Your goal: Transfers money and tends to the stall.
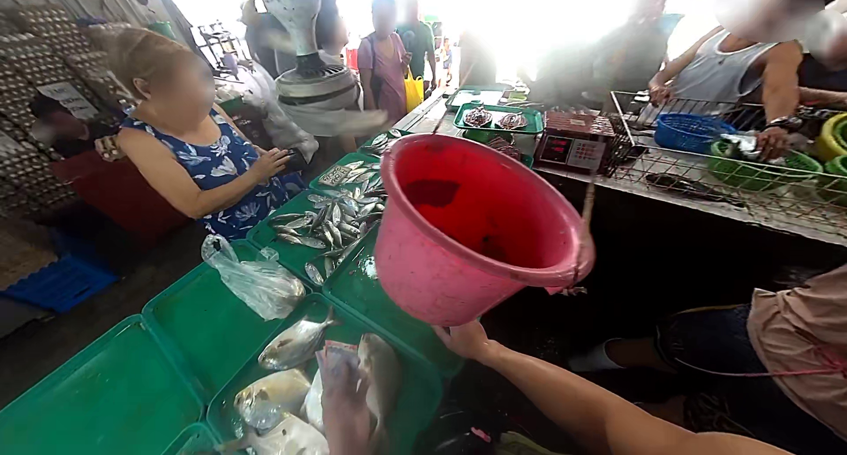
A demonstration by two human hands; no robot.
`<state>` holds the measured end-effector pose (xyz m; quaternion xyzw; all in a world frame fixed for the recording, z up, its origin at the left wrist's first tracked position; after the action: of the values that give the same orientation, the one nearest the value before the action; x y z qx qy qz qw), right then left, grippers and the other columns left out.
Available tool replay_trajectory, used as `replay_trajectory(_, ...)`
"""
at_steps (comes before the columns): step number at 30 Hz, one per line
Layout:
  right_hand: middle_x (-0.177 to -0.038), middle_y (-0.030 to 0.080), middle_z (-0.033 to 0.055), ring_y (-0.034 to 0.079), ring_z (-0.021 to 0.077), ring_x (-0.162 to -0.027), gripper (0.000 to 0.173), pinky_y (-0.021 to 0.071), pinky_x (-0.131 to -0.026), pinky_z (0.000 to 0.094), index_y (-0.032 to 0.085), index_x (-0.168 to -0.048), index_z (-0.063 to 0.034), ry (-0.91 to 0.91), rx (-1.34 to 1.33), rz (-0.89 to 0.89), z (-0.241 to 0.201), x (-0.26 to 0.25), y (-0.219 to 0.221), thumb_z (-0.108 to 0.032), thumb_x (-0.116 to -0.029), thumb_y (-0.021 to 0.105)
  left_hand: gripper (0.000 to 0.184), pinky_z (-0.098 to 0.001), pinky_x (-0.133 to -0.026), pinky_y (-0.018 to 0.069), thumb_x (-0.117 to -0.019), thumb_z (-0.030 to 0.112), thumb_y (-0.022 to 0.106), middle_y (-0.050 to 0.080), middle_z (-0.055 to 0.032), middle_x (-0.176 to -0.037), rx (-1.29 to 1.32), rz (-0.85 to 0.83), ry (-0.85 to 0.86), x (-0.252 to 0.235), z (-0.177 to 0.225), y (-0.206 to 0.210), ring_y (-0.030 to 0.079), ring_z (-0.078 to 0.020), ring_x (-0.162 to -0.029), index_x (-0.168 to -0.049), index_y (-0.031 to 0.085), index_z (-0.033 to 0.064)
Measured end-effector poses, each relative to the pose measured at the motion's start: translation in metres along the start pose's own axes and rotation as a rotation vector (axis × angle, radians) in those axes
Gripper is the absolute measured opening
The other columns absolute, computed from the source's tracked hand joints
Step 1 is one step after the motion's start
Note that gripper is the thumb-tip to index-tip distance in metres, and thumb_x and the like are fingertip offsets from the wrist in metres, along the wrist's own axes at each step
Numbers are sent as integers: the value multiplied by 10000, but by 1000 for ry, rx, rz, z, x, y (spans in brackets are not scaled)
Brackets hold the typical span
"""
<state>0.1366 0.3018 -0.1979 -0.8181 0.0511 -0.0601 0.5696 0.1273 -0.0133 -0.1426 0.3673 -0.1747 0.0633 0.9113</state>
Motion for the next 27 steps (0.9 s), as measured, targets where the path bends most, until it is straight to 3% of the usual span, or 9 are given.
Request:
replay_trajectory(3,-979,754,32,725,236,-985,499,569,-859,542,715,-1093,-228,16,7,-12,-1,-1,3,-585,-1018,375,240,-357,-642,606,-1074,168,501,704,-119,-941,0,-1,4,2,3,-1,693,-196,-730,-1284,578,80)
replay_trajectory(9,-909,721,41,712,238,-874,401,569,-764,505,684,-1089,-189,-32,-33,-27,-9,0,-12,-494,-1023,433,284,-354,-634,598,-1075,161,504,703,-146,-1004,-12,15,8,6,7,2,691,-203,-745,-1338,555,68)
replay_trajectory(20,-851,709,19,707,225,-822,391,563,-719,490,679,-1065,-205,-42,0,-22,-5,-5,-9,-505,-1016,433,251,-357,-620,592,-1078,163,504,694,-171,-975,8,16,-1,4,3,4,681,-216,-719,-1277,573,25)
replay_trajectory(27,-863,715,12,711,214,-843,390,567,-737,481,679,-1064,-212,-28,8,-29,-5,-10,-11,-510,-1014,433,289,-361,-628,596,-1074,164,515,692,-162,-988,2,-3,-1,2,2,11,685,-215,-732,-1337,540,46)
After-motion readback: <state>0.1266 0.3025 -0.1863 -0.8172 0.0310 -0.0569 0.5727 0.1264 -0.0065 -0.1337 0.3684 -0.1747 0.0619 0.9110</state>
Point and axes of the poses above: each hand's wrist, its own x-axis away from the middle knuckle, its own y-axis out of the palm, z = x × y, the point moved 3 cm from there along -x, towards the middle knuckle
